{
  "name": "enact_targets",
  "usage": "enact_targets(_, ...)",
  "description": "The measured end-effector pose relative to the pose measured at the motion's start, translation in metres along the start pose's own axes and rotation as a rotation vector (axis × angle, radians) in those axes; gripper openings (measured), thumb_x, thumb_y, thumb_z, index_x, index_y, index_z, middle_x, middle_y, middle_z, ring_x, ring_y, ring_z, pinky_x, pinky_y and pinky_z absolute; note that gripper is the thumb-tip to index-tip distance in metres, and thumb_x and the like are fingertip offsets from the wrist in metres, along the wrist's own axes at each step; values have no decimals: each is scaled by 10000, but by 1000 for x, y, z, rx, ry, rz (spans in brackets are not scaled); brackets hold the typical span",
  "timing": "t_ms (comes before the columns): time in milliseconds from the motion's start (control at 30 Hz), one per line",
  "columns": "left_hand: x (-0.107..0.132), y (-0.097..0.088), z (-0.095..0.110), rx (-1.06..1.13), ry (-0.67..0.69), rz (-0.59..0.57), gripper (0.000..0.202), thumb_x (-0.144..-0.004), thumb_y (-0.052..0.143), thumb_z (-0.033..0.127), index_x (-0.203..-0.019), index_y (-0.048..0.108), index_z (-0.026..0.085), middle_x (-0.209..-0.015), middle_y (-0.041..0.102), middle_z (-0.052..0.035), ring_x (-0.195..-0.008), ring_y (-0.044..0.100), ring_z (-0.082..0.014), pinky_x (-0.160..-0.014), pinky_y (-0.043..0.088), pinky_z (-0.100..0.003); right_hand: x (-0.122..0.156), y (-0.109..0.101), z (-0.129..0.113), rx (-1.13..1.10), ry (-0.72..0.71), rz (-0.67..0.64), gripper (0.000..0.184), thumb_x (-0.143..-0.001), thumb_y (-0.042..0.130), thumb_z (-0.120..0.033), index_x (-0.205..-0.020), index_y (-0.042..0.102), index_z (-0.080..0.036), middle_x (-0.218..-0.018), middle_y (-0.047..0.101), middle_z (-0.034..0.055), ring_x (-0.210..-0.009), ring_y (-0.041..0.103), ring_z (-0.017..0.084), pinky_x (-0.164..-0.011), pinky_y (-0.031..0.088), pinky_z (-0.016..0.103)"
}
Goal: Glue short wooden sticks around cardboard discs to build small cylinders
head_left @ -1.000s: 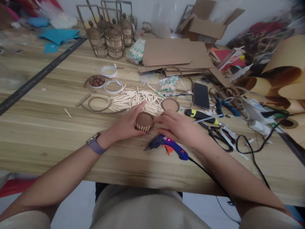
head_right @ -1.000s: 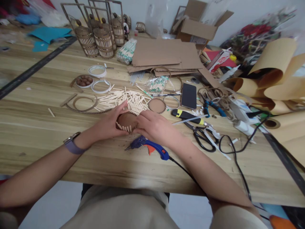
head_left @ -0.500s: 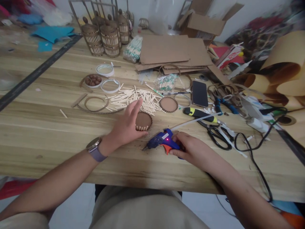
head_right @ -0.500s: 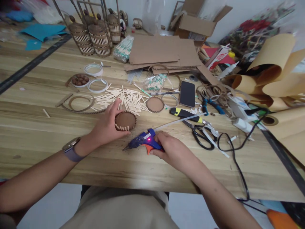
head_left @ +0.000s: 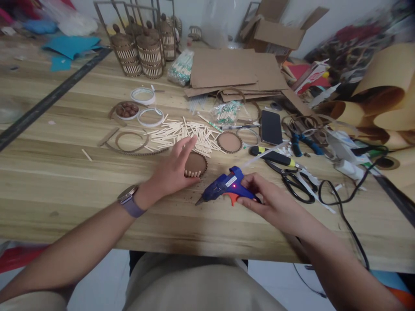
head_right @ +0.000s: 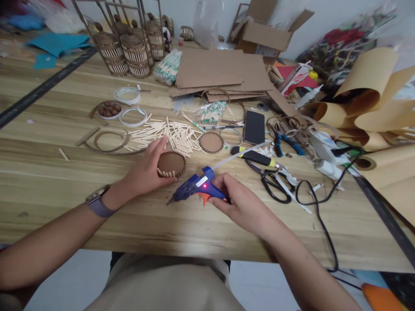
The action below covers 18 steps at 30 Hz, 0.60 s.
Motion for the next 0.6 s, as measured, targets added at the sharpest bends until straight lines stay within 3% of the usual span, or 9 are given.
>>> enact_targets(200,-1,-1,-1,30,-1,-6,1193,-693,863,422,-1576,68,321,-1576,301,-167,-1397,408,-374,-1095,445,-558,0,0,8,-149,48,225,192,-750,624,-327,-889,531,-233,-762,631,24,-643,590,194,-566,472,303)
enact_targets(267,-1,-1,-1,17,-11,-7,1201,-686,869,395,-1577,68,314,-1573,311,-169,-1398,409,-372,-1094,445,-551,-5,1,10,-191,35,193,201,-729,653,-349,-873,582,-228,-762,643,29,-659,601,201,-585,486,312)
enact_targets(433,-1,-1,0,1,-16,-13,1224,-666,879,343,-1577,61,312,-1567,318,-166,-1399,412,-362,-1091,453,-528,-23,10,13,-388,52,-52,219,-735,696,-420,-821,642,-226,-752,683,14,-637,602,172,-556,484,274)
enact_targets(600,-2,-2,1,-52,-7,-14,1215,-665,877,348,-1577,75,299,-1563,334,-165,-1401,401,-369,-1103,433,-544,-33,16,16,-317,92,-55,290,-792,637,-495,-834,683,-212,-693,662,15,-560,551,150,-501,458,267)
Point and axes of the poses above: each hand's wrist, its own x-axis away from the middle knuckle, its own y-axis out of the palm, z = x × y, the point moved 3 cm from there along -x, towards the middle knuckle
